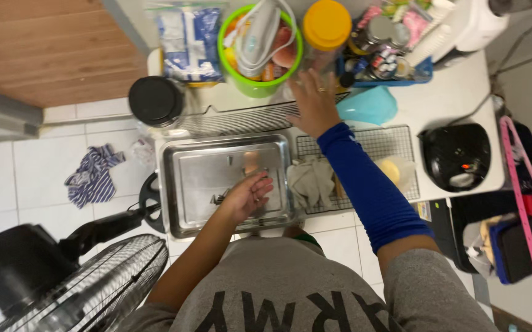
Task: The person assembles small metal components on a stainless steel tray. They pick up individual pieces, connect them by hand, and place the assembled units into a light blue silicone funnel. The person repeats this process, handling the parts one at a time.
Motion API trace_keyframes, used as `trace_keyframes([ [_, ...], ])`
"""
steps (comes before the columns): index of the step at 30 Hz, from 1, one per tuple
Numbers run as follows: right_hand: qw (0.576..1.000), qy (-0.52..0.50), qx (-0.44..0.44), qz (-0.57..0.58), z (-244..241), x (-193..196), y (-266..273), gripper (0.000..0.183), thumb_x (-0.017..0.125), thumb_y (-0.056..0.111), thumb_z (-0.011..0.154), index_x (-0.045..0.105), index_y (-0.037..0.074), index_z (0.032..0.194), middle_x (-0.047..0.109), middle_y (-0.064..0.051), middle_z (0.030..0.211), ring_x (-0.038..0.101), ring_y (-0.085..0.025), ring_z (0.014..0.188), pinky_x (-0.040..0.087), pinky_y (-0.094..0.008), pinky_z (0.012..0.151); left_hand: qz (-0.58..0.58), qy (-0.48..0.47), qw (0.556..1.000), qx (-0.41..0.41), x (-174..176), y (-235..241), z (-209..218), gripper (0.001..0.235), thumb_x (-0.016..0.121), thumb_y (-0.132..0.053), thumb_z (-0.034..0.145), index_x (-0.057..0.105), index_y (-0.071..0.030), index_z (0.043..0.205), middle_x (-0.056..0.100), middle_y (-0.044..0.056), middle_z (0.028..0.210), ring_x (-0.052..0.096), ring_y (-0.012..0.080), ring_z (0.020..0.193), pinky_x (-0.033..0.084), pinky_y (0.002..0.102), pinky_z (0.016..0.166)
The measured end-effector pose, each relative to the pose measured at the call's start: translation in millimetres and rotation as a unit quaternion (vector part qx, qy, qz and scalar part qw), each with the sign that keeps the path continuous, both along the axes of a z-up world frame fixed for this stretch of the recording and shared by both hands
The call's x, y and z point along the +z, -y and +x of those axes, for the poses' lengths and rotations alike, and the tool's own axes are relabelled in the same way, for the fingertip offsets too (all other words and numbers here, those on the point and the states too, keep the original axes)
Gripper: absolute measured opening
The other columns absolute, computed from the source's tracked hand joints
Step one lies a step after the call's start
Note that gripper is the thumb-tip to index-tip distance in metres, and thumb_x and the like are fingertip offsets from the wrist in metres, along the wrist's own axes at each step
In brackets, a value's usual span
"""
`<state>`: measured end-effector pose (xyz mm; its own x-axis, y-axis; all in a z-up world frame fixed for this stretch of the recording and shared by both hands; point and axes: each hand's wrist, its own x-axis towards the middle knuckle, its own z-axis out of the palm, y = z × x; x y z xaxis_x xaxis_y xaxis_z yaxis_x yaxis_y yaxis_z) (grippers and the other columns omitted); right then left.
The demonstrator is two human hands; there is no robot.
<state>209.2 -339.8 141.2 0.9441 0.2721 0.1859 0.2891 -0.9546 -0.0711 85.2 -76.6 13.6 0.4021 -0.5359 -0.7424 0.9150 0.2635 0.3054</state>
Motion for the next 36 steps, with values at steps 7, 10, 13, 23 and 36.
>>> trace_keyframes([
  [7,0.999,-0.03,0.034,-0.006,-9.7,17.3,54.1,0.093,0.086,0.039,0.075,0.044,0.012,0.154,0.046,-0.023,0.148,0.04,-0.043,0.14,0.027,-0.066,0.113,-0.025,0.048,0.998,0.03,-6.1,44.4,27.7,0.052,0.056,-0.042,0.098,0.053,-0.019,0.144,0.069,0.001,0.13,0.065,0.0159,0.12,0.047,0.039,0.098],
  [10,0.995,-0.064,0.069,0.028,-8.4,27.6,85.2,0.078,0.083,0.04,0.078,0.053,0.008,0.141,0.054,-0.024,0.134,0.052,-0.044,0.123,0.038,-0.061,0.102,-0.013,0.047,0.993,0.11,17.9,57.3,42.9,0.057,0.059,-0.042,0.099,0.046,-0.023,0.15,0.066,0.001,0.129,0.063,0.018,0.117,0.047,0.039,0.096],
  [13,0.984,-0.121,0.103,0.076,-9.9,21.0,113.7,0.043,0.075,0.033,0.091,0.063,0.009,0.125,0.066,-0.019,0.115,0.064,-0.04,0.104,0.049,-0.053,0.09,-0.019,0.083,0.977,0.195,46.3,65.6,52.9,0.065,0.06,-0.043,0.097,0.036,-0.032,0.157,0.061,0.002,0.132,0.061,0.0193,0.116,0.048,0.039,0.094],
  [23,0.962,-0.105,0.099,0.232,19.3,0.6,183.2,0.016,0.064,0.019,0.104,0.064,0.003,0.108,0.068,-0.021,0.095,0.066,-0.042,0.089,0.052,-0.049,0.076,0.003,0.151,0.958,0.243,70.9,113.8,65.5,0.071,0.06,-0.04,0.095,0.032,-0.029,0.159,0.059,0.005,0.14,0.062,0.0202,0.118,0.05,0.039,0.095],
  [36,0.918,-0.092,0.011,0.385,54.2,-49.7,232.0,0.031,0.066,0.024,0.107,0.066,0.003,0.13,0.075,-0.014,0.108,0.074,-0.023,0.093,0.058,-0.037,0.081,0.022,0.11,0.961,0.252,66.3,134.8,45.0,0.056,0.056,-0.041,0.099,0.049,-0.018,0.15,0.068,0.003,0.127,0.064,0.0156,0.111,0.048,0.037,0.096],
])
